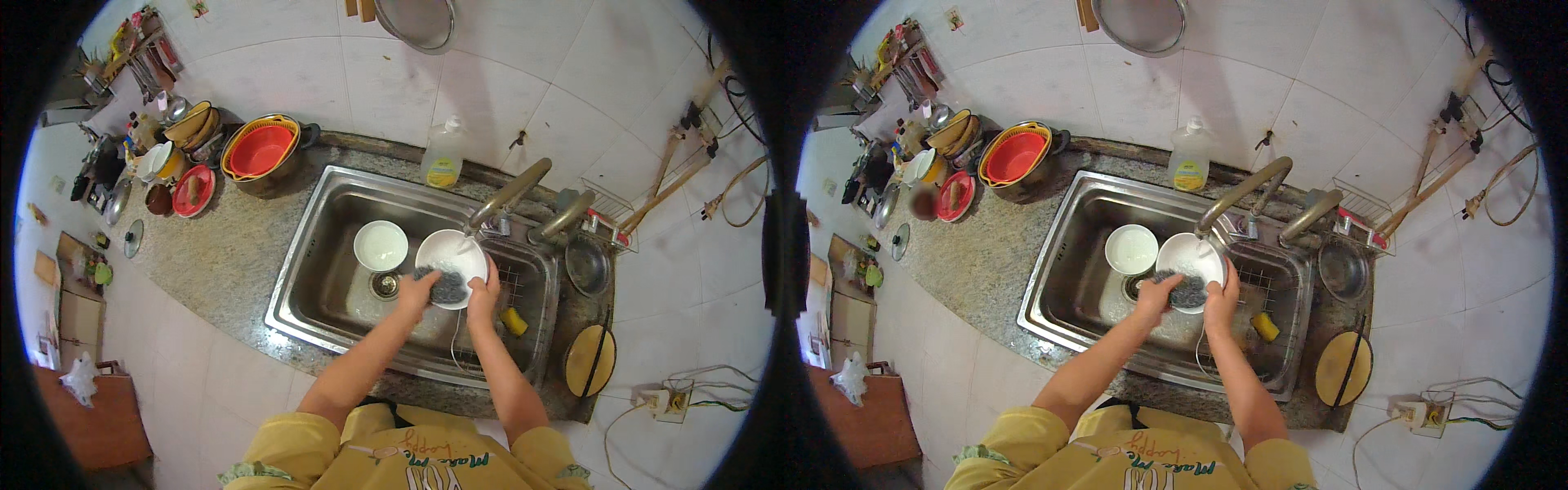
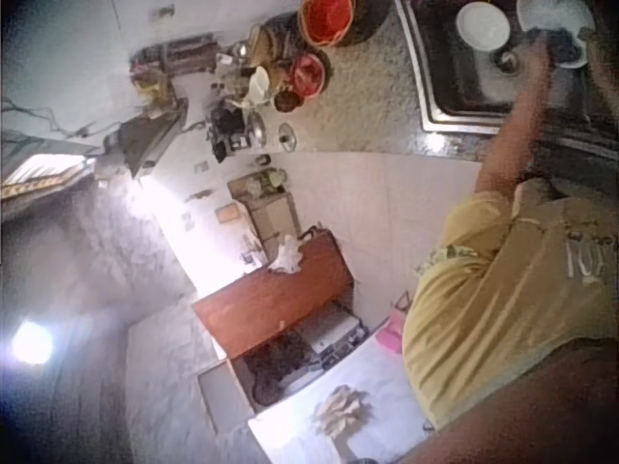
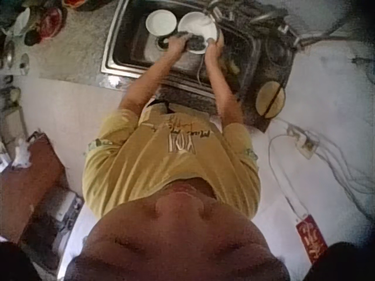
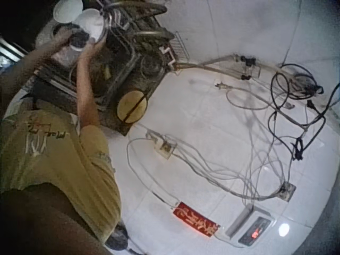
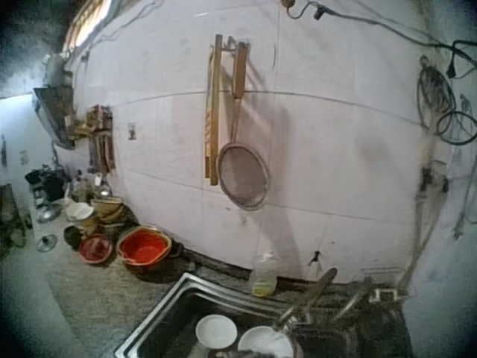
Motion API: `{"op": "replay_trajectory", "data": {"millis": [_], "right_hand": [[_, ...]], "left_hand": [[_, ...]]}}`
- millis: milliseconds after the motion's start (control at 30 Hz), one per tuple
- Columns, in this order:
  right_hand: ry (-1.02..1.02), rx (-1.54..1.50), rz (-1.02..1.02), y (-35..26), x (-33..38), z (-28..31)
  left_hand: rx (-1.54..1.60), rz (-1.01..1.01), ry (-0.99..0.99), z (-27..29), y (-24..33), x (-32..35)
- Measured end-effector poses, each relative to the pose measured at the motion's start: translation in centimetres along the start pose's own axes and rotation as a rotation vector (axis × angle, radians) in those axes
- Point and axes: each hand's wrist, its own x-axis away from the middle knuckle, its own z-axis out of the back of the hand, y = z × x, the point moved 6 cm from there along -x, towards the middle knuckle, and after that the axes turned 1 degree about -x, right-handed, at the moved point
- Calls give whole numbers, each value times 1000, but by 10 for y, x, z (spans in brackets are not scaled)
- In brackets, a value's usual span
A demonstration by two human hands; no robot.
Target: The person washes several white ceramic bowls and a white mug in a kitchen sink using a dark scrubbing sponge. They scrub the interior and exterior of each item under running water and place the cleaned items on a drying rack to the right of the sink.
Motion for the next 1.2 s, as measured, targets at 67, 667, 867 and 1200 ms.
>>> {"op": "replay_trajectory", "data": {"millis": [67,667,867,1200], "right_hand": [[-12,-68,-14,3,-3,-1],[-350,545,221,-20,-23,-3],[-269,288,223,-35,-23,4],[-294,443,389,-48,-23,-2]], "left_hand": [[190,257,-57,-10,-21,15],[-1211,-1061,-365,-67,119,46],[-182,-204,-201,-20,32,-26],[-613,-711,-231,-33,79,-25]]}}
